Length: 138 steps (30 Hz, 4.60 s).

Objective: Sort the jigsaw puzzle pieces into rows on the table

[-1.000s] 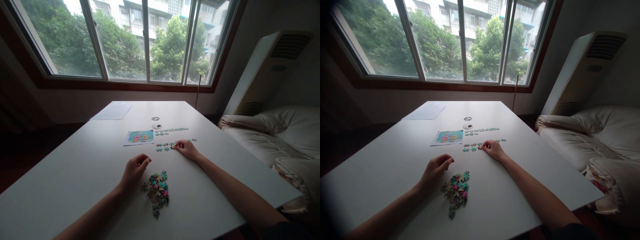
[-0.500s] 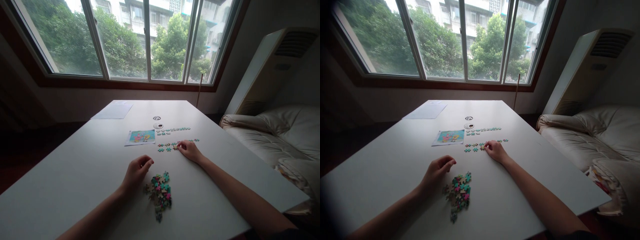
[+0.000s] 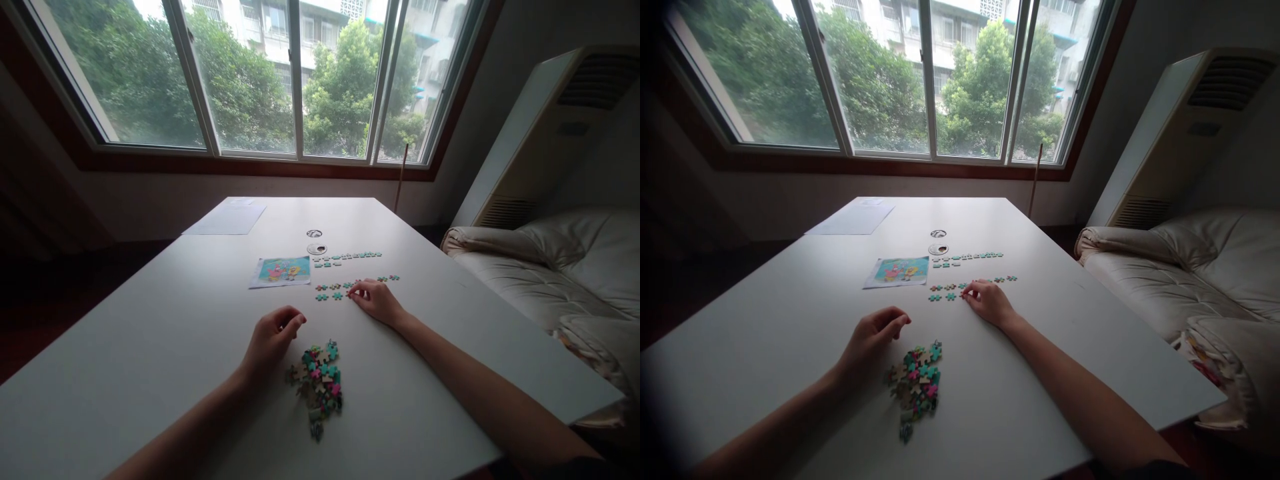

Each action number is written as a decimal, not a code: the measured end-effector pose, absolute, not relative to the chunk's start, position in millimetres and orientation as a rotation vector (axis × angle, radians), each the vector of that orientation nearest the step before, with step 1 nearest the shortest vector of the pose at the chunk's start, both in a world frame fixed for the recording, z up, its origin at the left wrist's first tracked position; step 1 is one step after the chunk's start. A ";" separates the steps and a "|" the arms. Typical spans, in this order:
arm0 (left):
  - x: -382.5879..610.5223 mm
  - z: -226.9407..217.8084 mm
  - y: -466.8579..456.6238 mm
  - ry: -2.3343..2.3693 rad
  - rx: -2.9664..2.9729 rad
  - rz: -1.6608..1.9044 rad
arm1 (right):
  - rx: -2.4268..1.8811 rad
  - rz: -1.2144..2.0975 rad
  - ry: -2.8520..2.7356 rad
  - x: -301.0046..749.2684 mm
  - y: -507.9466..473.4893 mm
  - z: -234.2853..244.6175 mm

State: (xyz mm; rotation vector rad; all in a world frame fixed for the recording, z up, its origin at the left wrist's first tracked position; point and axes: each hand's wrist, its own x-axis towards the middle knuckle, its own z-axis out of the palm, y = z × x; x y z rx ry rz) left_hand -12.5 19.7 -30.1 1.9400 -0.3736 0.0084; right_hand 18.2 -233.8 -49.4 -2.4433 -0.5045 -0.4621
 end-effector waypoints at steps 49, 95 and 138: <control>-14.9 -33.6 18.9 -0.530 2.050 -0.012 | -2.380 -0.211 -1.101 -34.6 -202.9 -27.9; -16.0 -32.9 16.5 -0.587 1.846 -0.093 | -2.332 -0.905 -0.812 -29.3 -195.9 -26.7; -13.0 -41.7 16.8 -0.486 1.925 -0.044 | -2.783 -0.228 -0.203 117.6 -257.0 -20.5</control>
